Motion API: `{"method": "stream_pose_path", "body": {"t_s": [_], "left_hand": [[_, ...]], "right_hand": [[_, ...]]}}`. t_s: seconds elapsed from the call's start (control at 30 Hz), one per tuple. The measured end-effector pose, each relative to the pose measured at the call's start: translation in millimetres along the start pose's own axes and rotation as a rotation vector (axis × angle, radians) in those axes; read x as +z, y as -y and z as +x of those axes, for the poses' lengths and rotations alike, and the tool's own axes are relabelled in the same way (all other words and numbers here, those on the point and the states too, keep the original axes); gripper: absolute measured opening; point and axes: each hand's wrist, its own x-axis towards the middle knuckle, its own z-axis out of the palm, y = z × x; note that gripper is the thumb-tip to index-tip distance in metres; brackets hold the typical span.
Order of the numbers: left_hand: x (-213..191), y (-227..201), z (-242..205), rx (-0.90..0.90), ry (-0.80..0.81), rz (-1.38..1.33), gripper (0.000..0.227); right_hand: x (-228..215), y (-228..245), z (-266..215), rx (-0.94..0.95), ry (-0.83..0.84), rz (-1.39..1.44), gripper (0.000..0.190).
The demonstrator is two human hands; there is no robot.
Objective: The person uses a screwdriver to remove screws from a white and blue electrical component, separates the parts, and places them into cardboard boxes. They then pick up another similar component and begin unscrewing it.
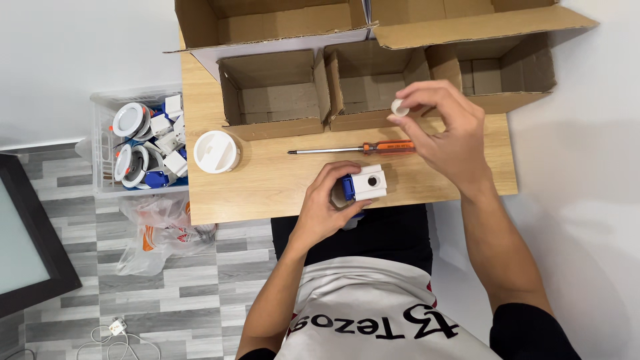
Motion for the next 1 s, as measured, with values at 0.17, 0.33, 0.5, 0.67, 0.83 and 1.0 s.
{"method": "stream_pose_path", "body": {"t_s": [0.17, 0.33, 0.5, 0.67, 0.83, 1.0], "left_hand": [[2.4, 0.6, 0.0, 0.009, -0.01, 0.006, 0.057], [4.3, -3.1, -1.9, 0.02, -0.023, 0.03, 0.057], [7.8, -0.2, -3.5, 0.072, -0.064, 0.062, 0.054], [9.5, -1.9, -3.1, 0.136, -0.103, 0.099, 0.051], [-1.1, -1.8, -4.9, 0.187, -0.111, 0.252, 0.048], [-24.2, 6.3, -2.6, 0.258, -0.099, 0.369, 0.055]], "right_hand": [[7.2, -7.1, 8.5, -0.063, -0.014, -0.061, 0.02], [11.9, -16.7, 11.2, -0.125, 0.024, -0.149, 0.015], [10.9, -10.4, 2.4, -0.214, -0.076, -0.177, 0.025], [11.0, -16.1, -50.7, -0.118, -0.07, -0.069, 0.02], [13.7, -31.6, -81.2, 0.003, 0.034, -0.113, 0.016], [16.3, -30.5, -87.2, 0.006, 0.239, -0.307, 0.031]]}}
